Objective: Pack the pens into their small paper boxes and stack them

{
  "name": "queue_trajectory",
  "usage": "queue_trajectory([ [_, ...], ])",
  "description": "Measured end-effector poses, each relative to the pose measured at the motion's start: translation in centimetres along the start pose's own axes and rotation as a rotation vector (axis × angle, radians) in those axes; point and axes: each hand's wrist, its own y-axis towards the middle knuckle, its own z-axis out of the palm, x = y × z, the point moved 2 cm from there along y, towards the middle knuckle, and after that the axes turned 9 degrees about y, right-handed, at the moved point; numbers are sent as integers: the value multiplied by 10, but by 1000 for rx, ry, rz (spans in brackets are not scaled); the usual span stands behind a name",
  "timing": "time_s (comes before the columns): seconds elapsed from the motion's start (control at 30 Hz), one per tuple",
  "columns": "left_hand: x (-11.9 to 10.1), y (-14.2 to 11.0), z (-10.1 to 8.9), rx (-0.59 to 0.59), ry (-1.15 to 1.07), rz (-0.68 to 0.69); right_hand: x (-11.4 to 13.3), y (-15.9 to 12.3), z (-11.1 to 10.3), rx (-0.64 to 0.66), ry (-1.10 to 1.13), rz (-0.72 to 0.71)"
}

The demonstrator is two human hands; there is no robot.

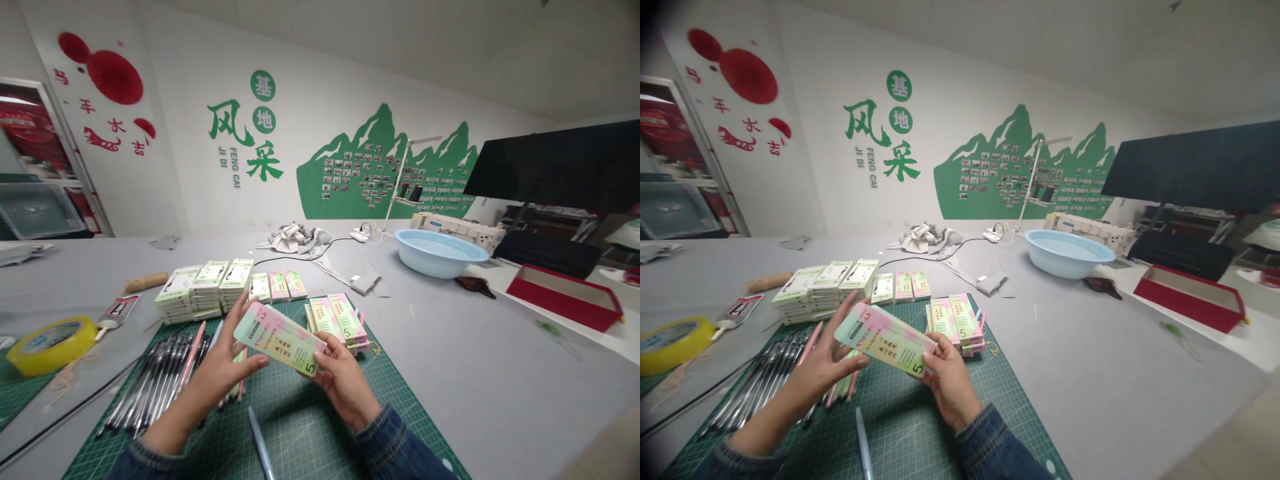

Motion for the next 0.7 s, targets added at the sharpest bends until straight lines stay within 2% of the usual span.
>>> queue_trajectory([
  [0.07, -4, -4, 11, 90, -161, -37, -4, -1, 3, 15, 10, 28],
  [0.13, -11, -8, 22, 131, -197, -16, -10, -3, 6, 30, 31, 52],
  [0.3, -25, -16, 44, 104, 5, 94, -26, -10, 22, 185, 149, 124],
  [0.4, -30, -21, 52, 85, 156, 133, -33, -15, 34, 257, 122, 145],
  [0.53, -35, -25, 49, 60, 244, 172, -21, -21, 40, 277, -123, -26],
  [0.6, -35, -25, 44, 48, 255, 210, -8, -25, 42, 362, -228, -103],
  [0.7, -32, -22, 40, 19, 245, 267, 9, -31, 46, 497, -289, -146],
])
